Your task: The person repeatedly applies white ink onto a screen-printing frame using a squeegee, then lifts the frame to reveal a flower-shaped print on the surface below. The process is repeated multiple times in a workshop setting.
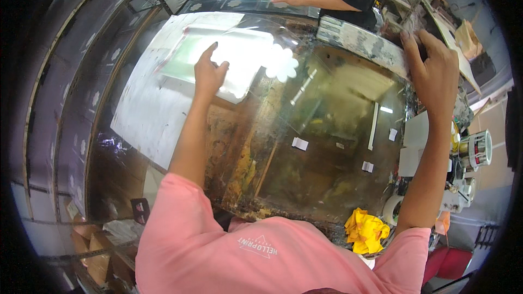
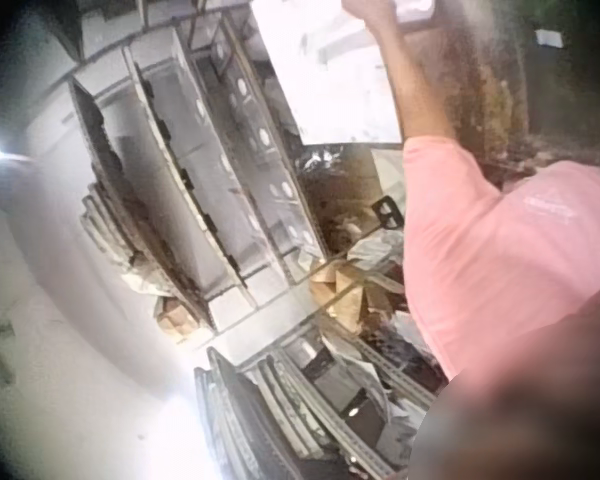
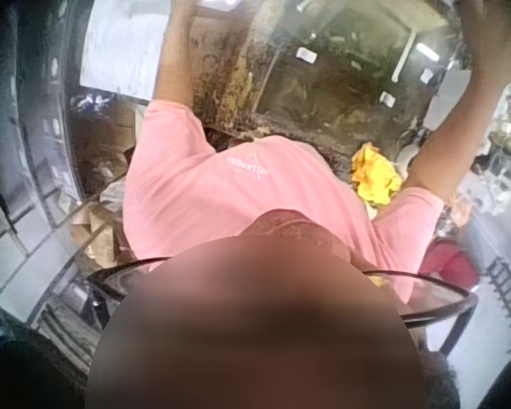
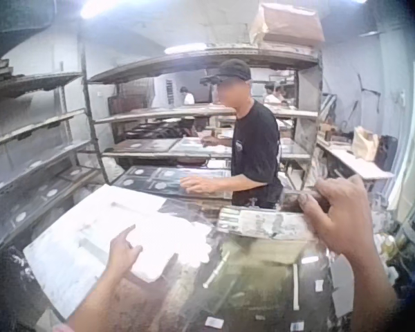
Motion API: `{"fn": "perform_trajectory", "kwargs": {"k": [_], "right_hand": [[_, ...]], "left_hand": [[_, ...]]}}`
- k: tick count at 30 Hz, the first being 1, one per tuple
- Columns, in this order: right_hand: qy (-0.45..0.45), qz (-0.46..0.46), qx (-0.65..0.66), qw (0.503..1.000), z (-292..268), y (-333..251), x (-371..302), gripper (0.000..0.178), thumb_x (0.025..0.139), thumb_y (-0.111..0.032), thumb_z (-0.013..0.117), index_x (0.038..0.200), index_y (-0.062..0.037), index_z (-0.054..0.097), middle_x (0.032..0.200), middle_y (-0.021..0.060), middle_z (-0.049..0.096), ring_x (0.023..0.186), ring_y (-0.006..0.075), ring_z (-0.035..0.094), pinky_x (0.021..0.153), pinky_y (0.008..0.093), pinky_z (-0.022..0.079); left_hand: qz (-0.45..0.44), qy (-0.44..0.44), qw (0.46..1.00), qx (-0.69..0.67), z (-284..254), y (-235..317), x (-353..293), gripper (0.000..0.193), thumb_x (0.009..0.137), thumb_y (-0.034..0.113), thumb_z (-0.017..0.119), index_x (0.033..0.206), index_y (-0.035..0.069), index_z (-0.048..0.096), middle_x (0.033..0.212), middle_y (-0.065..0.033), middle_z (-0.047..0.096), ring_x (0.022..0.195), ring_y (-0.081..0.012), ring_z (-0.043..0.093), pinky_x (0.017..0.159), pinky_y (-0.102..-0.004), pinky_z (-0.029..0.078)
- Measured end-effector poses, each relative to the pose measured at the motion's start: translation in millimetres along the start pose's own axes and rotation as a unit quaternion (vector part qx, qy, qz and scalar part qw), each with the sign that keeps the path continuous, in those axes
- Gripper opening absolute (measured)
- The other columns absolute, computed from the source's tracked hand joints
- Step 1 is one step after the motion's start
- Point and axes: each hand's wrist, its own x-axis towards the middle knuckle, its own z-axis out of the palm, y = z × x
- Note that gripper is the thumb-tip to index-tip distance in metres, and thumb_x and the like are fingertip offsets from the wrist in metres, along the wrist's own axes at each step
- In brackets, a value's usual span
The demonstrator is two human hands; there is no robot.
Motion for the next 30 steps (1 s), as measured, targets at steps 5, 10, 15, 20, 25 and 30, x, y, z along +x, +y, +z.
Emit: {"fn": "perform_trajectory", "kwargs": {"k": [5,10,15,20,25,30], "right_hand": [[0.008,-0.008,-0.011,1.0,0,-7,-6,0.048,0.103,-0.048,0.064,0.093,-0.0007,0.07,0.086,0.0223,0.069,0.083,0.043,0.063,0.082,0.047,0.043],[-0.032,0.019,-0.001,0.999,-1,-8,-10,0.047,0.103,-0.048,0.064,0.096,-0.0018,0.074,0.084,0.0216,0.069,0.083,0.0427,0.064,0.081,0.0475,0.045],[-0.043,0.019,-0.009,0.999,-1,-5,-7,0.051,0.103,-0.049,0.062,0.086,-0.0013,0.069,0.079,0.0213,0.067,0.078,0.0429,0.063,0.078,0.0485,0.045],[-0.052,0.019,-0.004,0.998,-1,-2,-5,0.054,0.103,-0.053,0.06,0.086,-0.0028,0.07,0.08,0.02,0.068,0.08,0.0409,0.065,0.079,0.0474,0.044],[0.023,-0.065,-0.002,0.998,3,1,-4,0.053,0.103,-0.051,0.06,0.086,-0.0009,0.068,0.076,0.0224,0.065,0.074,0.0442,0.063,0.072,0.0528,0.045],[0.032,-0.031,-0.019,0.999,3,2,-6,0.051,0.099,-0.052,0.062,0.087,-0.0024,0.072,0.075,0.0201,0.069,0.076,0.0419,0.068,0.075,0.0523,0.047]], "left_hand": [[-0.05,0.017,0.999,0.007,-6,-51,65,0.078,0.09,0.024,0.08,0.158,0.003,0.048,0.153,-0.0298,0.053,0.125,-0.0377,0.066,0.106,-0.0456,0.052],[0.079,-0.016,0.974,0.21,3,-55,1,0.08,0.103,0.045,0.066,0.167,0.009,0.035,0.173,-0.0226,0.029,0.157,-0.0414,0.034,0.127,-0.0559,0.027],[0.132,-0.117,0.935,0.307,17,-59,-71,0.063,0.113,0.046,0.042,0.167,0.013,0.038,0.174,-0.0145,0.032,0.163,-0.0373,0.024,0.13,-0.067,0.008],[0.14,-0.158,0.912,0.351,6,-57,-49,0.057,0.115,0.044,0.038,0.156,0.007,0.053,0.162,-0.0138,0.051,0.152,-0.0363,0.044,0.13,-0.0647,0.013],[0.133,-0.142,0.959,0.206,-26,-5,-11,0.06,0.116,0.046,0.029,0.131,0.007,0.073,0.124,-0.0185,0.075,0.12,-0.0385,0.068,0.126,-0.0625,0.027],[0.162,-0.295,0.918,0.211,38,74,-73,0.065,0.114,0.055,0.035,0.131,0.005,0.072,0.112,-0.0245,0.076,0.111,-0.044,0.07,0.117,-0.0613,0.037]]}}
